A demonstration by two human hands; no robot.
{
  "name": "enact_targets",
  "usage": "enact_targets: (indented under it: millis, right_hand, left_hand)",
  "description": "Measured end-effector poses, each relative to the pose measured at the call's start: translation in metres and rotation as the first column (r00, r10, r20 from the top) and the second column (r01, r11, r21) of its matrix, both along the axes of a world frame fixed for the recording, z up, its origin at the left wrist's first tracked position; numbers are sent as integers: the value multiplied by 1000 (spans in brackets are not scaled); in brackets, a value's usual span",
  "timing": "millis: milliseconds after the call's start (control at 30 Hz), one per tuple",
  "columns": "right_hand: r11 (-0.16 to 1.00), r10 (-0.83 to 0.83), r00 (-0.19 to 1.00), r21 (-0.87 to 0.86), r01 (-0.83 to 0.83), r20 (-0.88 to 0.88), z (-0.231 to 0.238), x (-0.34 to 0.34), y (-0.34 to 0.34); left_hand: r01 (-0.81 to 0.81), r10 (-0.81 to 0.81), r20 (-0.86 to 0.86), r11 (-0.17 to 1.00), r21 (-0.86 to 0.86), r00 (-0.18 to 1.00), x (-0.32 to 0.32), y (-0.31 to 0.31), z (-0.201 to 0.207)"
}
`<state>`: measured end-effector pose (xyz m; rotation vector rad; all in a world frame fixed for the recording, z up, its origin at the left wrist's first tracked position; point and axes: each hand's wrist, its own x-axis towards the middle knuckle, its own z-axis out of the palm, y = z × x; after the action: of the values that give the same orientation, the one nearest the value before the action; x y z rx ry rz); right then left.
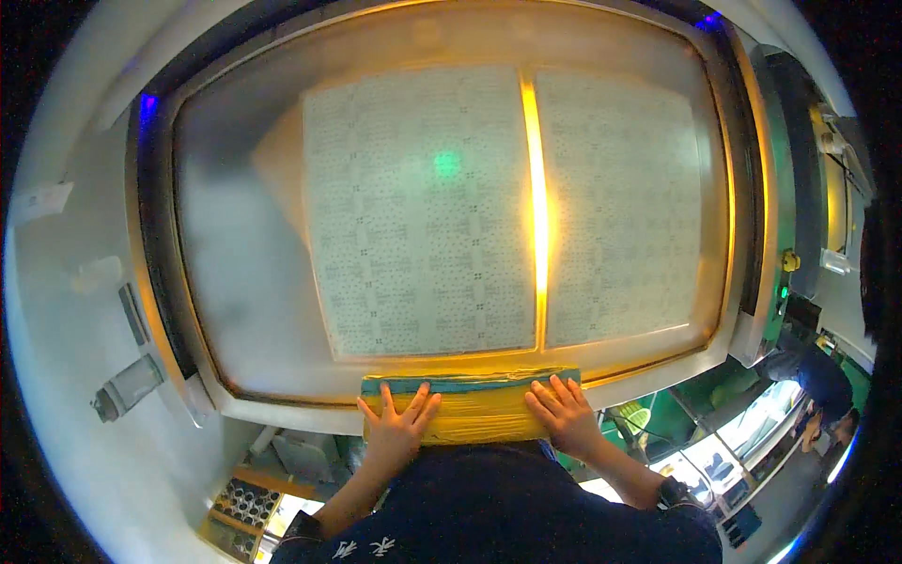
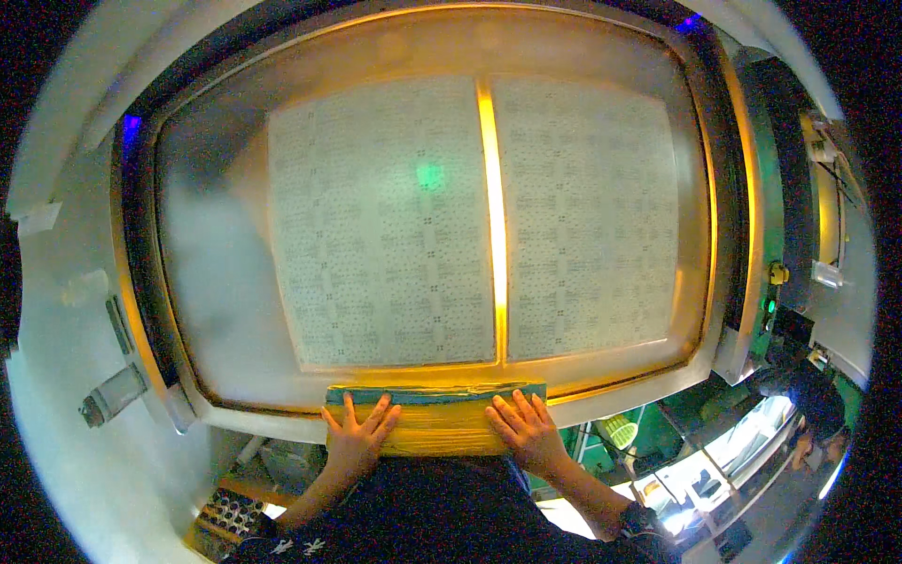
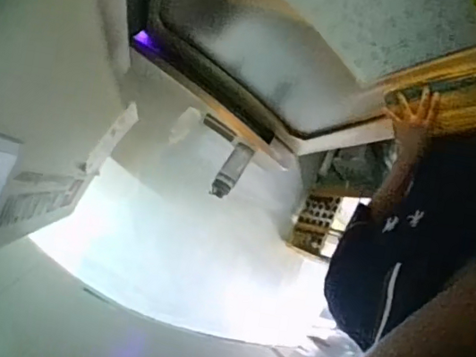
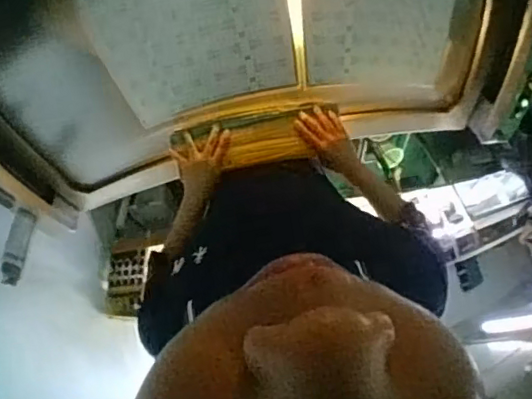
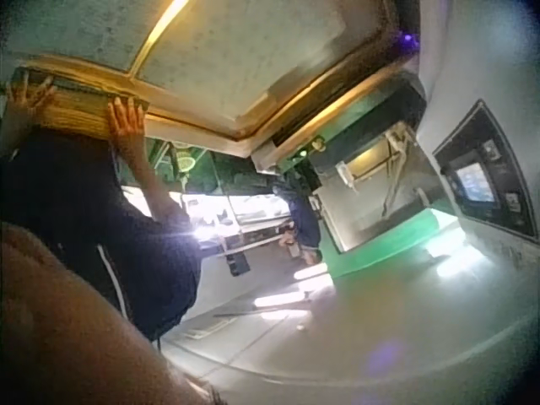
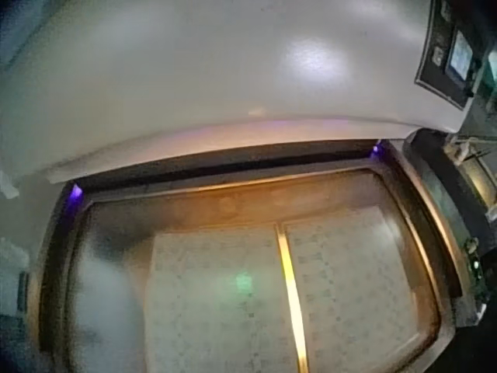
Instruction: The person is operating an exposure machine to process large industrial sheets, placing them in the machine, securing them, and then sorting them at a workstation.
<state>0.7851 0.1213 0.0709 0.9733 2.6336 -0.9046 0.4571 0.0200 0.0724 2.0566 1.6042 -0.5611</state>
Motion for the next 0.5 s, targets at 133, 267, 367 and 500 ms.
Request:
enact_targets:
  millis: [133,267,367,500]
  right_hand:
    - [933,76,986,339,-122,146,-64,-13,121]
    - [770,-106,982,638,-21,159,-66,-100,379]
    - [670,-170,984,738,75,55,-74,-105,461]
    - [747,-195,979,655,110,57,-70,-97,440]
  left_hand:
    - [-149,146,33,968,201,989,-23,146,-20]
    - [-192,240,-57,878,438,969,-66,386,-34]
    - [-180,231,-39,843,507,972,-76,472,-50]
    - [-171,236,-77,861,480,969,-61,450,-53]
